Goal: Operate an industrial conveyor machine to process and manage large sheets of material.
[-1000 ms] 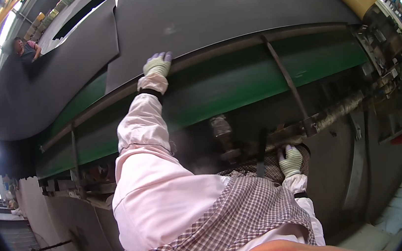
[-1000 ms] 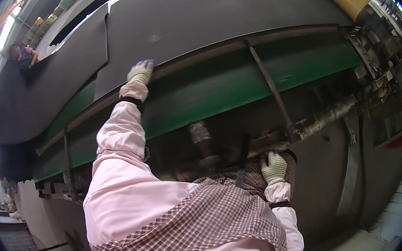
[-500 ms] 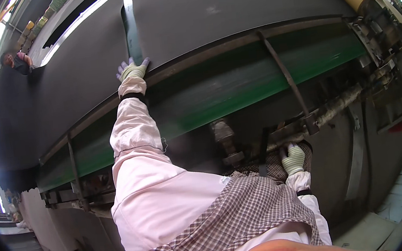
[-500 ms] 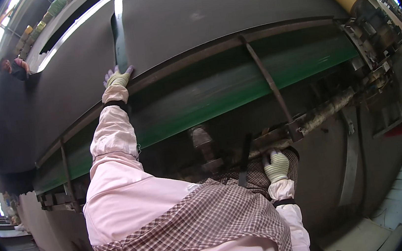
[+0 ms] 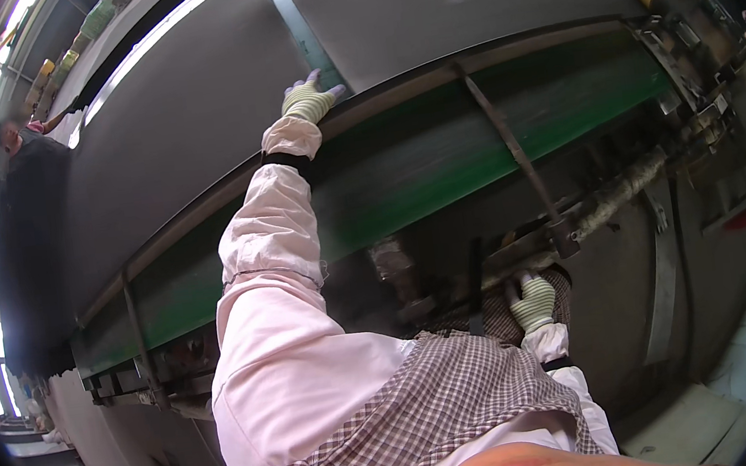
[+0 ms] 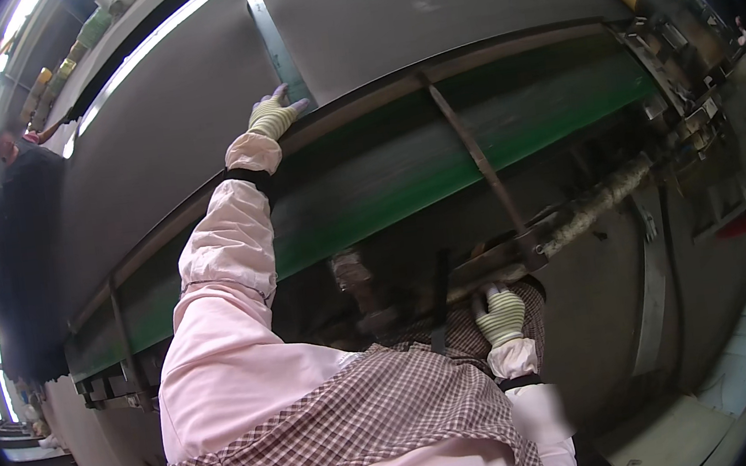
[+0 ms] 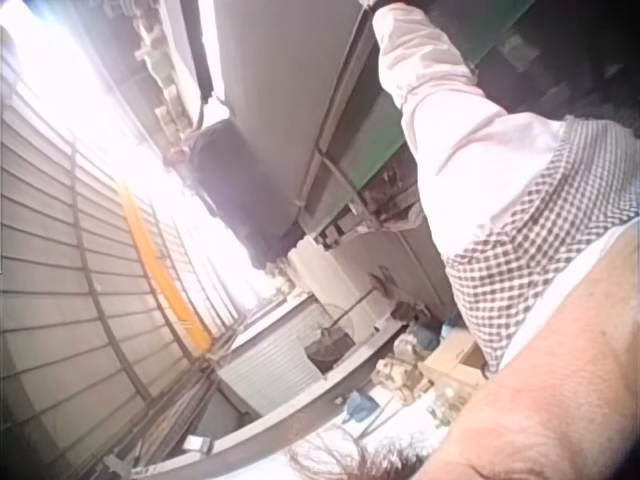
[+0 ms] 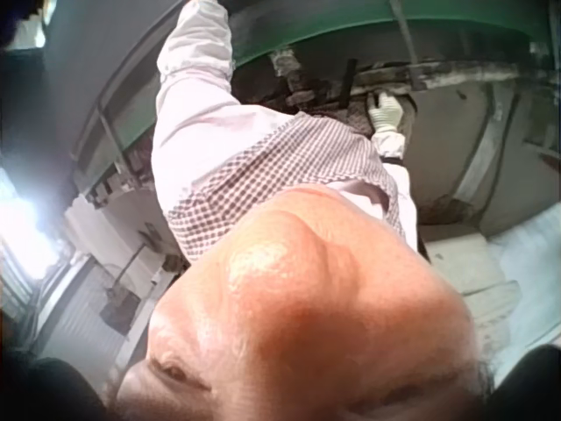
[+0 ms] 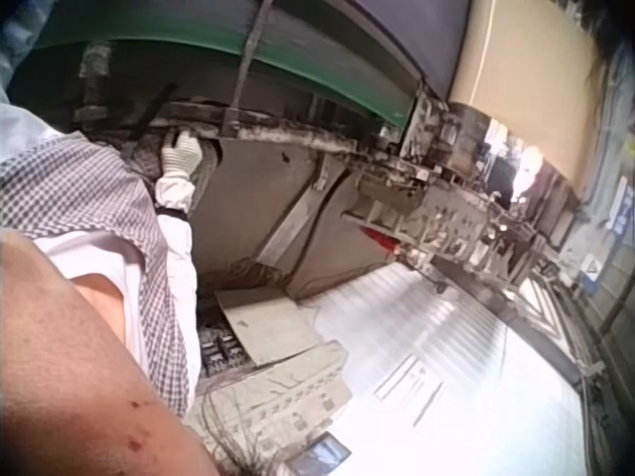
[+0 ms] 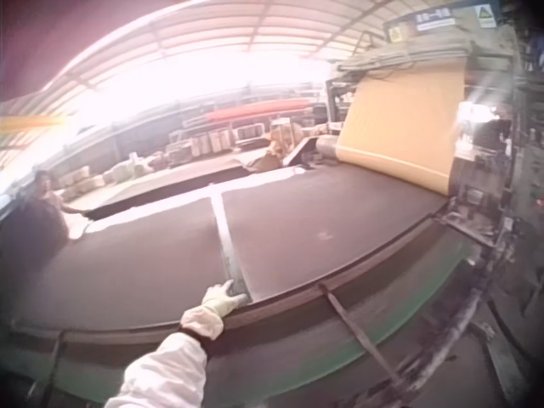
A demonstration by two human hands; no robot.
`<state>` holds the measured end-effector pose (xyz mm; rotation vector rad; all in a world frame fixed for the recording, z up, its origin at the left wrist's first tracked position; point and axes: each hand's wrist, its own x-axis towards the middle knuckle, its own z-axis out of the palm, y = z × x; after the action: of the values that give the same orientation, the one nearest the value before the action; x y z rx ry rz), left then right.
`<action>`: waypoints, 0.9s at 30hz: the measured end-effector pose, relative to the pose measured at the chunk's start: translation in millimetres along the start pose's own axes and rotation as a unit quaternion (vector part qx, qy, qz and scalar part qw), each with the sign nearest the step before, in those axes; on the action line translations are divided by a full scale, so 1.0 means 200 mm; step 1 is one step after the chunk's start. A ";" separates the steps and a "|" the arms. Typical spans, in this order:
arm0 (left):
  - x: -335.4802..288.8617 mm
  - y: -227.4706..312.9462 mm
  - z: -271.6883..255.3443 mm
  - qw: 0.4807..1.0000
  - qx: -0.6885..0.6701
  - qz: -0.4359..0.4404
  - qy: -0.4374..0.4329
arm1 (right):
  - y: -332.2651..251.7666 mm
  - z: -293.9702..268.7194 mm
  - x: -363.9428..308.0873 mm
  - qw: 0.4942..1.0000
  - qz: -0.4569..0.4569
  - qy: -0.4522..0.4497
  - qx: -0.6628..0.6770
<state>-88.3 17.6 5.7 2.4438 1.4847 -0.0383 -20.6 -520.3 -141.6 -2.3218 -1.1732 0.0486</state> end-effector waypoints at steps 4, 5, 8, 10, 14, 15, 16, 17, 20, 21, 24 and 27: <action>0.09 0.21 0.08 0.997 -0.039 0.062 -0.003 | -0.04 -0.01 0.02 1.000 -0.003 -0.005 0.017; 0.09 0.31 0.10 0.996 -0.044 0.076 -0.007 | -0.03 -0.01 0.02 1.000 -0.002 -0.005 0.014; 0.11 0.56 0.15 0.990 -0.072 0.120 -0.020 | 0.00 0.01 0.00 1.000 -0.001 0.000 0.022; 0.18 0.67 0.18 0.981 -0.106 0.158 -0.028 | 0.00 0.00 0.00 1.000 -0.002 0.003 0.018; 0.30 0.62 0.30 0.924 -0.289 0.246 -0.042 | 0.01 0.00 -0.01 1.000 -0.003 -0.007 0.025; 0.25 0.54 0.27 0.947 -0.225 0.230 0.001 | 0.01 0.01 0.00 1.000 0.001 -0.011 0.028; 0.13 0.57 0.20 0.957 -0.168 0.235 0.031 | 0.00 -0.03 -0.01 0.999 0.027 -0.005 0.017; 0.08 0.47 0.16 0.961 -0.147 0.224 0.072 | -0.01 -0.03 -0.01 0.999 0.029 0.002 0.018; 0.02 -0.25 0.12 0.963 -0.094 0.130 0.214 | -0.01 -0.01 0.00 0.999 0.004 0.014 0.032; -0.02 -0.49 0.09 0.960 -0.053 0.081 0.261 | -0.02 -0.02 0.01 1.000 -0.008 0.016 0.019; -0.20 -1.10 -0.01 0.960 0.045 -0.112 0.254 | 0.00 -0.01 0.00 1.000 -0.010 0.025 0.012; -0.27 -1.27 -0.03 0.987 0.001 -0.087 0.137 | -0.01 -0.01 0.01 1.000 -0.007 0.011 0.005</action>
<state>-335.7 82.6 -37.2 2.3887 1.8090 0.2719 -20.8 -518.8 -137.4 -2.2994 -1.1752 0.0244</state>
